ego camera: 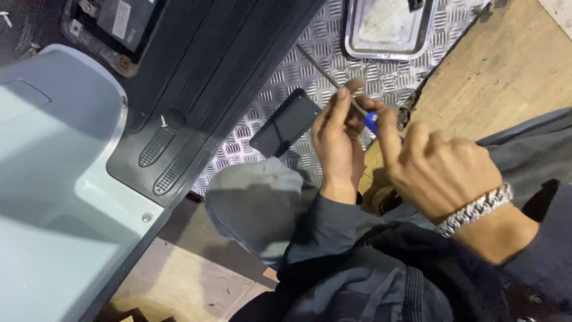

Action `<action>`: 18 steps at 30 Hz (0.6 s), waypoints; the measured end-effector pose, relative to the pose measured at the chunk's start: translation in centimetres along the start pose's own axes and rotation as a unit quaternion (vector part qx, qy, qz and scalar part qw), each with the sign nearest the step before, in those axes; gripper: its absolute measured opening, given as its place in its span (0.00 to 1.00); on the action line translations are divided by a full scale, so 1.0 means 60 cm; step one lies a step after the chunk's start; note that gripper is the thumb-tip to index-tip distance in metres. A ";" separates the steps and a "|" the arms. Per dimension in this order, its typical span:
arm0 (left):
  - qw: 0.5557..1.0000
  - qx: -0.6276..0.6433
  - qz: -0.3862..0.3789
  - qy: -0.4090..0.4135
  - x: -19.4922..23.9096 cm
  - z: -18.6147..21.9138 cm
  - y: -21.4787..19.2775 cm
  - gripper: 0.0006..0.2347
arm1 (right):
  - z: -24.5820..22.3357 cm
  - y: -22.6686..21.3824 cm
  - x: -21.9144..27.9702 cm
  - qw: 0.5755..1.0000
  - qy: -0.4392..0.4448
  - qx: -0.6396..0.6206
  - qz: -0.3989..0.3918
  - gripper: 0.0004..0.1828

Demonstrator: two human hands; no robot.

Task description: The person works on the battery compartment of a scooter, connecting wires and securing components. They use a screwdriver to tighten screws on the floorboard area and handle small electrical connectors.

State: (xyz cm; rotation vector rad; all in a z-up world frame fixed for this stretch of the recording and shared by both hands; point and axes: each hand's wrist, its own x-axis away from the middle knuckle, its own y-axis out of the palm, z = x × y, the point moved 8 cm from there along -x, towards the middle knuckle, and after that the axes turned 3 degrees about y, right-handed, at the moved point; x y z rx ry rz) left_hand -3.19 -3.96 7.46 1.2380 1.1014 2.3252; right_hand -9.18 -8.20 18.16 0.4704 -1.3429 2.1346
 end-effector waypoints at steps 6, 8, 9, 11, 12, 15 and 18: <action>0.999 -0.010 0.012 0.034 -0.014 -0.004 -0.018 0.14 | 0.023 0.037 0.013 0.686 0.185 -0.697 -0.097 0.37; 1.000 -0.011 0.022 0.017 -0.005 0.000 -0.009 0.13 | -0.049 0.070 0.024 0.117 0.199 -0.952 -0.202 0.15; 0.999 -0.011 0.021 0.022 -0.007 0.000 -0.010 0.13 | -0.043 0.066 0.021 0.119 0.194 -0.953 -0.202 0.15; 0.999 0.010 0.025 0.038 -0.005 -0.003 -0.017 0.13 | 0.007 0.064 0.015 0.649 0.180 -0.722 -0.156 0.05; 0.999 0.009 0.028 0.039 -0.003 -0.004 -0.019 0.13 | 0.002 0.077 0.022 0.649 0.177 -0.723 -0.159 0.05; 0.999 -0.012 -0.016 0.041 -0.003 -0.007 -0.007 0.14 | -0.004 0.000 0.029 0.987 0.026 -0.015 0.156 0.22; 0.998 -0.024 -0.009 0.057 -0.009 -0.007 -0.006 0.13 | 0.004 -0.043 0.037 0.962 0.054 0.114 0.241 0.22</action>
